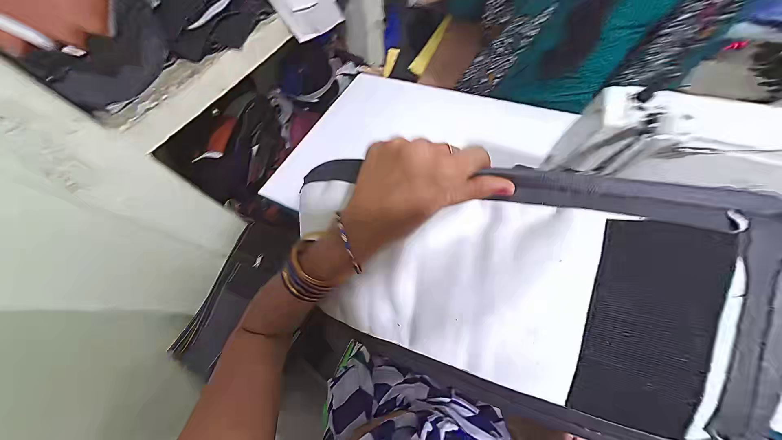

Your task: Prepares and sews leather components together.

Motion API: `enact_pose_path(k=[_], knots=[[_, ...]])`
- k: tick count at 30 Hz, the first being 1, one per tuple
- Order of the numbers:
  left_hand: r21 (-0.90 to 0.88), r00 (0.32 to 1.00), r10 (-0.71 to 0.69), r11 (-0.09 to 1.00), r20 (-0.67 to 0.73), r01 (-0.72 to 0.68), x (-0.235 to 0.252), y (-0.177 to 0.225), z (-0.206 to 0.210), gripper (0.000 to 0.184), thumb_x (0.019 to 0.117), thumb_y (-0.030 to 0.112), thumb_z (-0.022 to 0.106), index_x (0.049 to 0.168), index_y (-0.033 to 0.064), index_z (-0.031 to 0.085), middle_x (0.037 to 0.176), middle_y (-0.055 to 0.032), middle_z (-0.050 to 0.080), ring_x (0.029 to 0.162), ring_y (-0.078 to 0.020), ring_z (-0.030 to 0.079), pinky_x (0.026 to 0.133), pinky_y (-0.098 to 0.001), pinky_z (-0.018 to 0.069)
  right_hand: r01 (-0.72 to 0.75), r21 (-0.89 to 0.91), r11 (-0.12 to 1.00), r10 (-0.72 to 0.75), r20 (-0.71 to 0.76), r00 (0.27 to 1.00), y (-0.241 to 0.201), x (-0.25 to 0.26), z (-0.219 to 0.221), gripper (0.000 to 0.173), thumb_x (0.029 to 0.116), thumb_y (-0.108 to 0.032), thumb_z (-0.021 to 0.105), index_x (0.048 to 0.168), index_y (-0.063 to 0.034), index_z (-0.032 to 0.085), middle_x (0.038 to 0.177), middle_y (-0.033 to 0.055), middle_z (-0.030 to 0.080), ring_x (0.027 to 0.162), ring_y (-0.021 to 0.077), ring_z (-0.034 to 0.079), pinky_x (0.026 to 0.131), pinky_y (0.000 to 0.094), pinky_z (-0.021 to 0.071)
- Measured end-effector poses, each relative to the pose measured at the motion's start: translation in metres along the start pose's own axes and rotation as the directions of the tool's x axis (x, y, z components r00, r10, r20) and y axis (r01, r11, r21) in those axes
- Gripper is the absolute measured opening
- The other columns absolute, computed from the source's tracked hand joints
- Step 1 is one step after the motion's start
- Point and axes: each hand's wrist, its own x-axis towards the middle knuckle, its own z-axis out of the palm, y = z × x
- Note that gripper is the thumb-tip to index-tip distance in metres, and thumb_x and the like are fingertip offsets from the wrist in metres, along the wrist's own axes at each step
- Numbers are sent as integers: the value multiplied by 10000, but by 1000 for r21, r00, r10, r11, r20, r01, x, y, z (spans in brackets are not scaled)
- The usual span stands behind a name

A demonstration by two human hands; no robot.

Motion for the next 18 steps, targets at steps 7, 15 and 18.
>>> enact_pose_path(k=[7,15,18], knots=[[-197,803,-65,955,593,223,-42,51,119,701,951,509,624,1542,161,477,1620,-137,400,1504,-409,331,1115,-748,224,78,-188,979,-203,-936,286,0,4,-58,425,730,-34,749,1116,-73,574,897,-10,762,823,87,749,757,289,645],[-428,831,-320,739,456,520,-122,21,167,583,1078,266,363,1549,-76,334,1489,-158,560,1408,-313,510,1187,-534,338,-214,-963,-164,-210,-178,961,13,50,-54,856,586,-117,699,1435,-160,599,1506,298,484,1364,594,439,982,793,369],[-443,819,-372,704,436,555,-120,17,166,508,1046,125,382,1519,-57,416,1475,-215,554,1360,-350,551,1133,-485,425,-155,-951,-268,-11,-158,987,44,71,-36,968,575,-508,869,1449,-185,607,1560,231,460,1406,543,429,977,861,294]])
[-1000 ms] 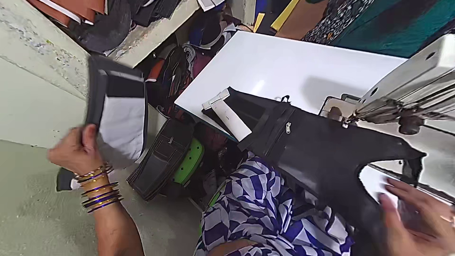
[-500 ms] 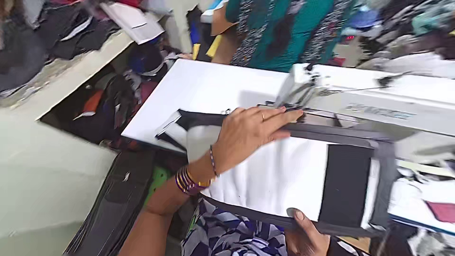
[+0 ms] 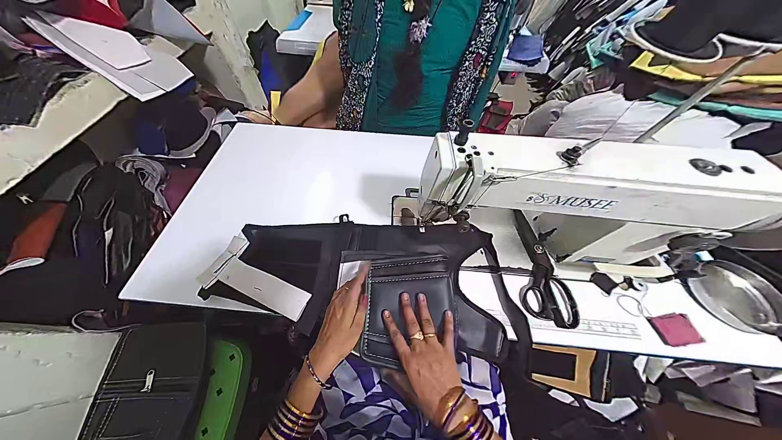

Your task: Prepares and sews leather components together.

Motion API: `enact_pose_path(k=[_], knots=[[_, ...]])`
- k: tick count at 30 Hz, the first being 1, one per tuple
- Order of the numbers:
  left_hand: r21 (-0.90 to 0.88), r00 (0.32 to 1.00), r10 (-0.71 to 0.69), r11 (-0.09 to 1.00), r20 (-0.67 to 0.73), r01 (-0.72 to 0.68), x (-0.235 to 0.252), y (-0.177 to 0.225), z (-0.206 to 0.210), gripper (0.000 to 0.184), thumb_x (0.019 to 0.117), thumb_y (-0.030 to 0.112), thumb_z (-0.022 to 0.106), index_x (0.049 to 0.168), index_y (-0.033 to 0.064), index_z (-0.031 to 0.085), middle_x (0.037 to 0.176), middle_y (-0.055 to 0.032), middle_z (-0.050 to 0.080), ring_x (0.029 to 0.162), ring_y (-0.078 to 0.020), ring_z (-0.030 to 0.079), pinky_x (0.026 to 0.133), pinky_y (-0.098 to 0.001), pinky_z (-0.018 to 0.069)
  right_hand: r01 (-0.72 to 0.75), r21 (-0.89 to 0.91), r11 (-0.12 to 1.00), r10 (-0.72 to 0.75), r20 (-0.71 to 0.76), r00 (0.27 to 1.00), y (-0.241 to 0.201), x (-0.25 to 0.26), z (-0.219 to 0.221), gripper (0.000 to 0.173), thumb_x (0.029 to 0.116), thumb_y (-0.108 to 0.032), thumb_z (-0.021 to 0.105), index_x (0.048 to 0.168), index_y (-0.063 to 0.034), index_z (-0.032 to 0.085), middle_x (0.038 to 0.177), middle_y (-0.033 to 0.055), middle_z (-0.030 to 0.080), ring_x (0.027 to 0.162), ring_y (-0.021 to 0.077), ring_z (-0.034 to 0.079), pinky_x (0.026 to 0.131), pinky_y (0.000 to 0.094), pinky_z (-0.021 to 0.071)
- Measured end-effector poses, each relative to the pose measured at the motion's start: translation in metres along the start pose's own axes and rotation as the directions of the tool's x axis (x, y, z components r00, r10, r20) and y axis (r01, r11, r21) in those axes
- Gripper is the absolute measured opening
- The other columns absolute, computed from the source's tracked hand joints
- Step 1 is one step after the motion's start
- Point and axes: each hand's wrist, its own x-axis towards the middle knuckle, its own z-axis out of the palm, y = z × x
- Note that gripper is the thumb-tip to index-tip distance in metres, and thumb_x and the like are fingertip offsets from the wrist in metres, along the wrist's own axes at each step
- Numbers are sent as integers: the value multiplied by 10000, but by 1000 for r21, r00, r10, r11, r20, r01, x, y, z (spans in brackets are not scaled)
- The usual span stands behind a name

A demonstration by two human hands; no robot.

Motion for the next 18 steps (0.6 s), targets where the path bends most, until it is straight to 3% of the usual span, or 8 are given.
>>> enact_pose_path(k=[2,4,7,9,11,12,15,18], knots=[[174,997,61,983,-49,-51,-1,-2,4,451,980,51,459,1406,22,605,1497,-255,513,1366,-419,528,1108,-526,447,-25,71,997,23,18,1000,4,1,-5,981,763,-796,570,1456,-102,585,1566,222,456,1442,504,404,1028,843,267],[357,993,109,930,-40,-88,2,-4,4,439,938,100,502,1338,106,684,1553,-268,438,1435,-507,399,1133,-660,342,-202,88,975,209,-69,976,28,2,-17,1071,818,-875,383,1444,-26,572,1547,297,438,1422,545,400,1044,796,294],[385,988,156,911,8,-147,7,-13,0,435,949,185,471,1311,157,709,1528,-158,521,1457,-486,383,1118,-799,182,-421,177,890,431,-23,902,70,7,-24,1027,784,-807,510,1342,44,638,1486,389,441,1330,637,424,988,780,331],[336,987,150,928,51,-158,10,-20,-3,463,961,210,427,1347,166,679,1534,-115,524,1471,-452,379,1144,-764,185,-456,430,779,459,105,882,67,15,-25,1007,785,-660,649,1393,133,522,1458,344,489,1329,463,509,1053,584,427],[286,987,148,945,64,-160,10,-24,-7,478,976,216,403,1377,170,658,1540,-105,519,1482,-448,362,1151,-754,179,-485,761,431,486,258,835,54,22,-24,1042,783,-416,768,1529,97,252,1526,250,411,1366,180,488,1104,280,432],[263,986,154,951,60,-164,10,-26,-8,481,988,233,395,1393,180,649,1540,-104,519,1482,-453,359,1148,-759,177,-452,855,255,495,286,821,50,23,-20,1064,757,-288,782,1561,64,182,1527,216,408,1326,105,510,1067,214,449],[218,986,152,962,73,-164,12,-31,-15,544,1046,456,372,1466,179,579,1569,-119,480,1492,-465,332,1144,-768,162,-339,940,32,541,269,797,67,17,-18,1008,698,-68,750,1553,58,231,1368,133,589,1115,45,658,930,200,563],[208,991,79,973,104,-99,17,-30,-22,674,1028,534,384,1522,89,490,1610,-143,413,1514,-473,272,1159,-759,130,-367,925,102,655,215,724,113,-3,-37,979,712,-77,725,1561,50,254,1333,86,619,1064,13,665,897,197,571]])
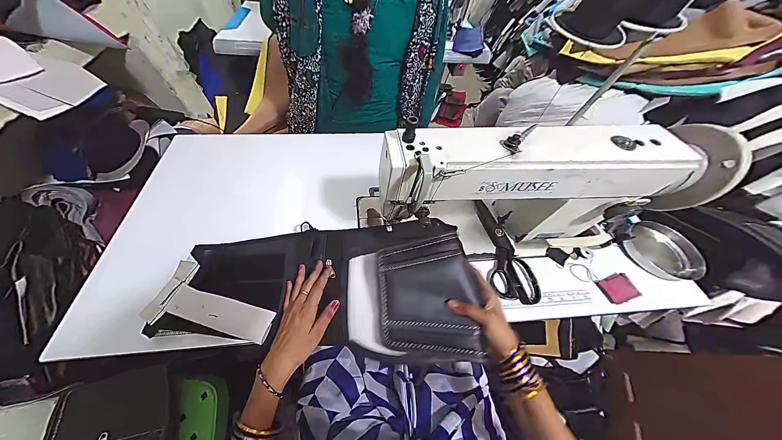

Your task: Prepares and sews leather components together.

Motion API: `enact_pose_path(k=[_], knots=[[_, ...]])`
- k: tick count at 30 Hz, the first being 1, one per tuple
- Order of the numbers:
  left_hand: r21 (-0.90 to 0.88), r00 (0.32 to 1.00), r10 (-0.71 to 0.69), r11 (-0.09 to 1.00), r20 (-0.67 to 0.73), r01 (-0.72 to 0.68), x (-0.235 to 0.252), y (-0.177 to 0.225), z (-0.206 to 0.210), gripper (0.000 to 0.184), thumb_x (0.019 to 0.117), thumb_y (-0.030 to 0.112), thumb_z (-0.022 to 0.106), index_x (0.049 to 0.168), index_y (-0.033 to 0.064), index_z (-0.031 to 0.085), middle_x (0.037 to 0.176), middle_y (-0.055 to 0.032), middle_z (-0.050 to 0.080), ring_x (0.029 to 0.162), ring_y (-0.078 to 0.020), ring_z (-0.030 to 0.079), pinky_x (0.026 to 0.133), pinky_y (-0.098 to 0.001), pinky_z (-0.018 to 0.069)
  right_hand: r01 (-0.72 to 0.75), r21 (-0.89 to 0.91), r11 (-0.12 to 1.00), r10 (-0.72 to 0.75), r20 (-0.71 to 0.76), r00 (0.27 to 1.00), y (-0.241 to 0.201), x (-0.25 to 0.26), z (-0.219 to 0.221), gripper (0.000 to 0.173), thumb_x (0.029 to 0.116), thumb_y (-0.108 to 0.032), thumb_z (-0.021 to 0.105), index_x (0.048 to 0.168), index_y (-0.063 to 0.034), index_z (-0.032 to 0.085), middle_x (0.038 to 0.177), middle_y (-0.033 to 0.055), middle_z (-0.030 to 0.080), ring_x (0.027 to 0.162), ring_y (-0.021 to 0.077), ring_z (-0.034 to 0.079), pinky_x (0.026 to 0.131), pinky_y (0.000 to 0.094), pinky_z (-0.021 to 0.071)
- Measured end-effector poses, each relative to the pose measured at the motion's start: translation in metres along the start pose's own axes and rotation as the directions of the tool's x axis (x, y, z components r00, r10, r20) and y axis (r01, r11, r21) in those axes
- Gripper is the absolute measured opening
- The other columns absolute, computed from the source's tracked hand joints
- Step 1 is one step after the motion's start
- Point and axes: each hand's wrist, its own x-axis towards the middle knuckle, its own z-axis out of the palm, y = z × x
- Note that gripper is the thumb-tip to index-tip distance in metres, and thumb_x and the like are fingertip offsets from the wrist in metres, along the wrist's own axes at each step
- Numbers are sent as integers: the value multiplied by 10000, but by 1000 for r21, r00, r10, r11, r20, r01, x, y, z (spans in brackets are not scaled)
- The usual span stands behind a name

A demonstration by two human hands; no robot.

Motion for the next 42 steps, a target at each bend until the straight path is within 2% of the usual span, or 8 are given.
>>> enact_pose_path(k=[4,13,24,27,29,31,35,42], knots=[[71,985,128,988,114,-136,36,28,2,558,1021,410,492,1501,127,530,1598,-109,443,1515,-451,288,1128,-806,117,-14,-80,997,6,-107,994,-6,26,-53,917,725,-30,681,1553,3,288,1291,66,621,1009,-7,673,842,162,574],[126,877,80,979,474,-158,119,39,49,622,1069,460,436,1598,142,360,1694,-48,260,1585,-311,129,1240,-598,107,-10,-102,995,8,-22,1000,-4,44,-64,965,704,-58,711,1572,-49,291,1306,40,634,1064,20,678,884,189,583],[115,889,4,991,458,-64,101,73,56,718,1033,493,514,1585,59,362,1690,-151,235,1579,-380,117,1221,-668,97,-89,-254,963,88,-12,996,-11,54,-68,918,785,-54,749,1588,-105,308,1337,82,620,1055,42,674,884,222,578],[157,871,-50,987,489,-32,77,97,66,818,997,626,451,1586,65,363,1702,-134,198,1587,-353,87,1224,-656,36,-14,-521,854,-1,-29,1000,-18,56,-84,768,882,-267,710,1545,-30,404,1327,190,633,1072,187,667,907,378,553],[185,871,-67,982,487,-27,79,98,69,821,999,644,424,1603,96,335,1713,-102,170,1593,-325,67,1227,-644,29,37,-782,622,-198,-112,974,-36,59,-102,531,991,-257,644,1404,58,537,1179,278,677,927,366,692,798,555,549],[189,879,-66,982,472,-28,80,96,73,816,1002,647,413,1607,106,328,1717,-92,157,1594,-310,65,1228,-633,27,-65,-929,364,-348,-201,916,-47,66,-123,441,1014,-256,631,1266,106,616,1159,390,627,1016,593,622,837,753,445],[212,881,-82,977,466,-22,85,95,73,819,1007,652,399,1620,118,295,1723,-71,132,1598,-284,41,1238,-611,23,-196,-968,156,-448,-246,860,-13,88,-135,383,1053,-206,529,966,148,648,1093,402,614,1048,602,609,822,727,471],[189,908,-38,981,416,-46,64,99,73,799,1013,621,416,1597,80,344,1697,-85,236,1585,-318,135,1235,-623,71,-164,-960,227,-418,-248,874,-20,81,-128,271,1016,-119,583,1026,133,682,1146,396,624,1092,593,606,862,738,454]])
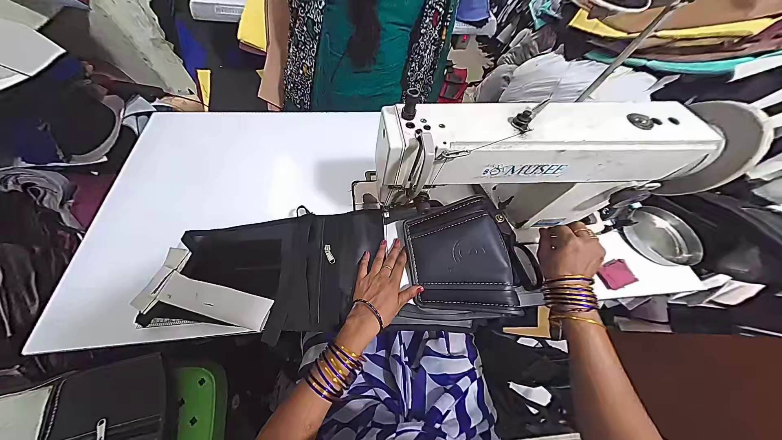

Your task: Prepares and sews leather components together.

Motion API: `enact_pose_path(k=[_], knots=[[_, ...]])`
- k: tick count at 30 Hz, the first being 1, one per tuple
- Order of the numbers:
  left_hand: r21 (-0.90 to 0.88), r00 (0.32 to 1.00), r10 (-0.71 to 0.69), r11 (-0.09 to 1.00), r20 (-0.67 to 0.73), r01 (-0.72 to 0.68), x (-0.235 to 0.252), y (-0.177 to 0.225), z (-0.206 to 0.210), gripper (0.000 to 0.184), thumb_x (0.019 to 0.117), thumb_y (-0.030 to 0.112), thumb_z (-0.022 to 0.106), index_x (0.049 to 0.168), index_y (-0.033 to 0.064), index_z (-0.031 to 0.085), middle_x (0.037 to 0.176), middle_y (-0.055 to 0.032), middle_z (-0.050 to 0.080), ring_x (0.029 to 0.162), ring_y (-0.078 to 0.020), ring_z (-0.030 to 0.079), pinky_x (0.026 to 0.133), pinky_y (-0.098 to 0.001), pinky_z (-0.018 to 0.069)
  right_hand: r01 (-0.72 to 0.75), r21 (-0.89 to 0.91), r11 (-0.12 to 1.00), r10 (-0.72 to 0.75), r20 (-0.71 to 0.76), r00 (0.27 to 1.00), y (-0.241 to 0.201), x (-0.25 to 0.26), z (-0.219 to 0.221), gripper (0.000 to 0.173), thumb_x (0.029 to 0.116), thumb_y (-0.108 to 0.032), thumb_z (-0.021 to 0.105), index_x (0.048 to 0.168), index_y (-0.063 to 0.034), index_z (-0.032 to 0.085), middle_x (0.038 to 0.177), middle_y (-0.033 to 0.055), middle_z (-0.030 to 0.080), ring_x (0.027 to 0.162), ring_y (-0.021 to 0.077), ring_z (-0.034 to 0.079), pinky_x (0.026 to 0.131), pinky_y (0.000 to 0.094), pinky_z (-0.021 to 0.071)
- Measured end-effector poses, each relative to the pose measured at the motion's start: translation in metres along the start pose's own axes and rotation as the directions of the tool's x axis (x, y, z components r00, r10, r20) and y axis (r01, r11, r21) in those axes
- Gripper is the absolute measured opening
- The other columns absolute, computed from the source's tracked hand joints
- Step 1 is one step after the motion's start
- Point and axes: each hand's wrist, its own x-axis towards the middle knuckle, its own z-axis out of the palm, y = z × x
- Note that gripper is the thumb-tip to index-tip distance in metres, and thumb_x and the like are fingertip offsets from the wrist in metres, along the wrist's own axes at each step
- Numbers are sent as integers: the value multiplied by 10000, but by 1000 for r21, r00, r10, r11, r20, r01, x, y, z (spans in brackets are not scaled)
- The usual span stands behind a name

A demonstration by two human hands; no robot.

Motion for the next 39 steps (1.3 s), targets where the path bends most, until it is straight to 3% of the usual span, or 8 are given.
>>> enact_pose_path(k=[3,6,8,11,15,19,24,39], knots=[[-14,1000,-30,999,-4,30,5,5,-3,787,1007,614,450,1592,95,360,1695,-77,250,1585,-316,141,1236,-617,81,253,239,938,-249,-47,967,-26,-24,-36,237,982,-90,609,1050,106,723,1060,337,697,988,517,686,849,681,510],[-170,998,-51,984,-32,45,11,5,-6,666,978,536,596,1448,66,550,1601,-126,419,1541,-335,270,1233,-579,180,544,536,646,-623,-42,781,-85,-93,-33,293,952,-176,552,962,27,764,1017,186,757,973,326,734,857,505,580],[-271,998,64,961,5,-60,7,-8,-22,488,983,375,654,1298,2,656,1474,-216,529,1432,-379,433,1175,-540,328,610,552,568,-754,53,655,-116,-127,-15,246,904,-99,562,972,0,778,1076,155,763,1062,353,719,909,542,554],[-280,932,349,908,95,-311,-17,-38,-36,395,979,255,670,1323,60,675,1457,-189,562,1422,-357,459,1161,-497,373,672,499,547,-763,-33,646,-119,-134,18,245,853,-33,544,927,-33,777,1054,112,765,1072,350,697,896,522,525],[-16,871,488,872,-54,-490,-35,-59,-12,437,1014,313,546,1408,144,626,1492,-61,575,1389,-334,516,1077,-601,393,674,536,508,-779,-50,626,-112,-118,28,261,904,-152,570,1005,-40,784,1108,111,762,1097,345,688,907,515,511],[13,868,463,883,-182,-468,-22,-59,-10,432,899,44,555,1293,133,709,1360,-71,674,1249,-335,630,985,-603,455,711,493,501,-802,-45,596,-114,-105,35,286,932,-210,574,1051,-45,776,1135,112,755,1116,349,679,916,523,502],[39,885,433,901,-171,-433,-4,-64,-18,330,1046,218,518,1310,180,711,1436,-43,628,1274,-331,614,966,-599,448,737,468,488,-810,-70,582,-120,-86,47,290,933,-195,556,1051,-53,779,1134,106,758,1104,337,684,927,516,496],[96,871,465,885,-162,-455,49,-96,-36,343,1033,178,513,1306,162,719,1363,-18,680,1315,-285,580,962,-545,441,776,357,520,-808,-89,582,-152,-48,72,332,848,-69,567,1092,-51,792,1136,138,750,1130,379,668,954,572,475]])
